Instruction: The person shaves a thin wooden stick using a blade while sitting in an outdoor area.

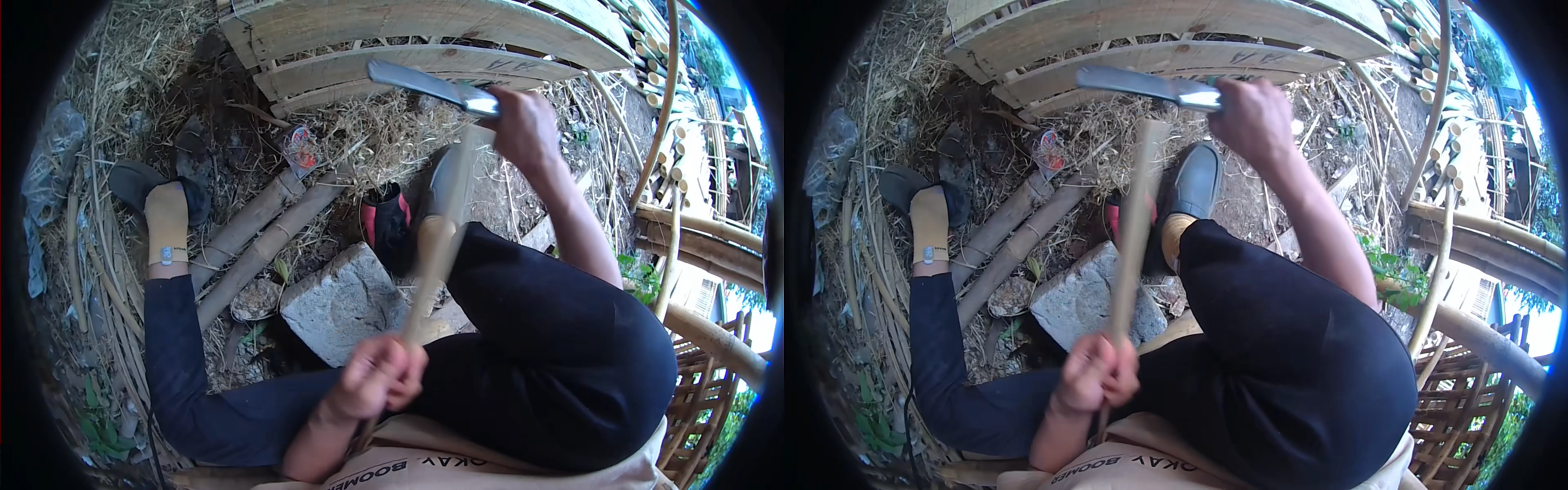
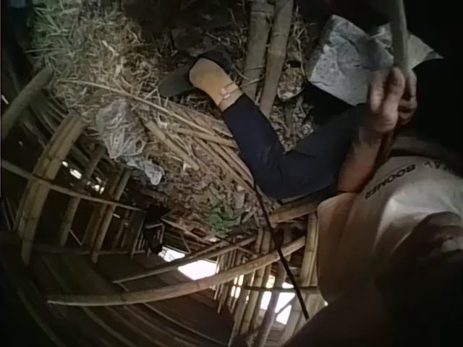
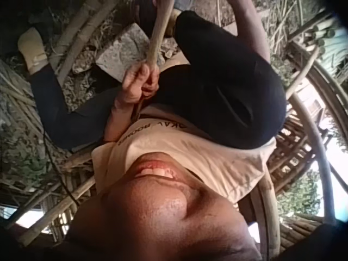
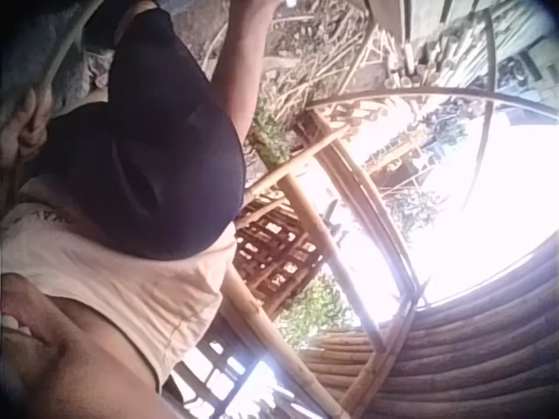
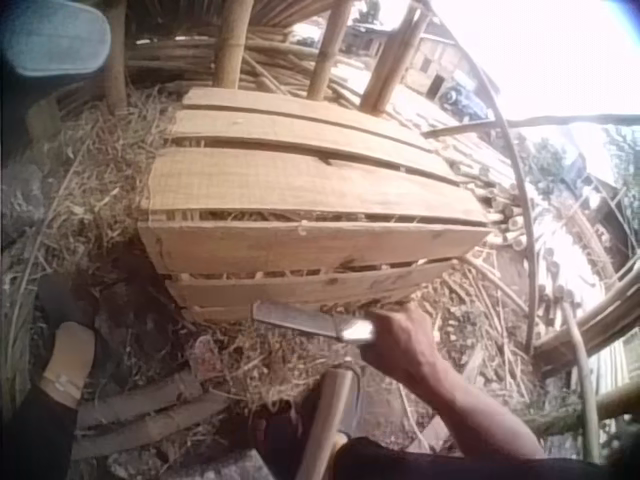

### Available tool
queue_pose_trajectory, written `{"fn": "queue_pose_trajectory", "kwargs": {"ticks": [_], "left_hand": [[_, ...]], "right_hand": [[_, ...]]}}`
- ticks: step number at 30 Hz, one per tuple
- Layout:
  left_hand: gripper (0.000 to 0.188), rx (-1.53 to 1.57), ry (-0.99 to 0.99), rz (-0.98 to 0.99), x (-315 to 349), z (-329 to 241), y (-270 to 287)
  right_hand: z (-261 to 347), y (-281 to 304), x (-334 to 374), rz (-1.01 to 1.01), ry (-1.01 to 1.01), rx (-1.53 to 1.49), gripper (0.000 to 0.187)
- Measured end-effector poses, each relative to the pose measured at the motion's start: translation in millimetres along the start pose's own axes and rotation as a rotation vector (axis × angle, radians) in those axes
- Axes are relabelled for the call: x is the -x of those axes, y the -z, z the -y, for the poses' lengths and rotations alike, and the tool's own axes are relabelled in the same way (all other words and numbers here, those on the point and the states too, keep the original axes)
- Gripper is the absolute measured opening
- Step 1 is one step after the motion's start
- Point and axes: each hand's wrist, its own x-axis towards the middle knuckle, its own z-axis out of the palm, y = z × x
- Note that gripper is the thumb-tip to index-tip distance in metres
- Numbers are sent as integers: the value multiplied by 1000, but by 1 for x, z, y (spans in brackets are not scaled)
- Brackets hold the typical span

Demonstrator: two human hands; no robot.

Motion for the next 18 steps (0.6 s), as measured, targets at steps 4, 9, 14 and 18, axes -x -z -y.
{"fn": "queue_pose_trajectory", "kwargs": {"ticks": [4,9,14,18], "left_hand": [[39,185,139,29,-9,3,-2],[38,285,27,59,-8,-15,20],[36,276,-54,-20,-3,-27,29],[35,293,-115,-47,-10,-30,33]], "right_hand": [[-13,20,15,-57,-40,-212,15],[2,37,35,126,-154,-296,18],[29,12,42,276,317,-350,17],[44,1,40,333,348,-289,20]]}}
